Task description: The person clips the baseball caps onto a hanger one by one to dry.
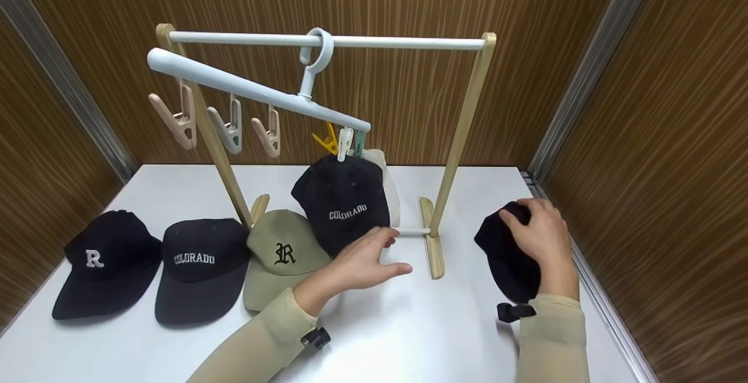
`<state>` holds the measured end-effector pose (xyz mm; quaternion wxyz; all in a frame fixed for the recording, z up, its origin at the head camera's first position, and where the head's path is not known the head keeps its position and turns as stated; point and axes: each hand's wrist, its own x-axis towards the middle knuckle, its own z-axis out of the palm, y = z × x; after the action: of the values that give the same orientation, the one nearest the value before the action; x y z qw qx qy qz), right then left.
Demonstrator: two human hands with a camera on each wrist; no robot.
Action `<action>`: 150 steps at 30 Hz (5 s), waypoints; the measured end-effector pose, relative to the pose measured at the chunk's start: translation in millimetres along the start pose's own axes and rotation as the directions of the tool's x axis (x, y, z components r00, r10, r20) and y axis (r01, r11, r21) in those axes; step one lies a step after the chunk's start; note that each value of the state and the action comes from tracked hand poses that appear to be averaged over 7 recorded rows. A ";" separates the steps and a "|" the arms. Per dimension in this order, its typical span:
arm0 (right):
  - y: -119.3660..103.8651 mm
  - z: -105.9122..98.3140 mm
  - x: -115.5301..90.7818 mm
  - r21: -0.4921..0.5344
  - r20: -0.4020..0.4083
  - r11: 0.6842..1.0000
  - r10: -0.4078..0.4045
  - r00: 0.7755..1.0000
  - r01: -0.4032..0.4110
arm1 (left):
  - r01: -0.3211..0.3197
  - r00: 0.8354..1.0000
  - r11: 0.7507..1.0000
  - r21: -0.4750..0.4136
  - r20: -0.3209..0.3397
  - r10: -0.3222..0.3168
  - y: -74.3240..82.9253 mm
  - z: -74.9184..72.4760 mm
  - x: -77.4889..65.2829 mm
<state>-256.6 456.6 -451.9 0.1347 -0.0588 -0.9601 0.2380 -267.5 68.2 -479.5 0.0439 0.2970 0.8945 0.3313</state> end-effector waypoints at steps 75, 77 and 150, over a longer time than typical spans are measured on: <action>19.5 5.8 5.8 0.070 0.241 0.995 0.056 0.969 -0.075 | 0.006 1.000 0.999 -0.040 0.017 -0.006 -4.8 9.2 11.8; 18.5 6.0 6.1 0.071 0.238 0.995 0.053 0.970 -0.072 | 0.002 1.000 0.998 -0.058 0.018 -0.001 -2.9 11.4 14.9; -32.9 30.1 5.7 0.321 0.151 0.947 -0.061 0.987 0.010 | -0.045 0.999 0.981 -0.188 0.008 0.048 8.6 61.7 55.4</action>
<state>-272.2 415.4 -460.6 0.0696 0.0002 -0.9176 0.3914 -291.6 139.4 -515.6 0.0694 0.3144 0.8519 0.4131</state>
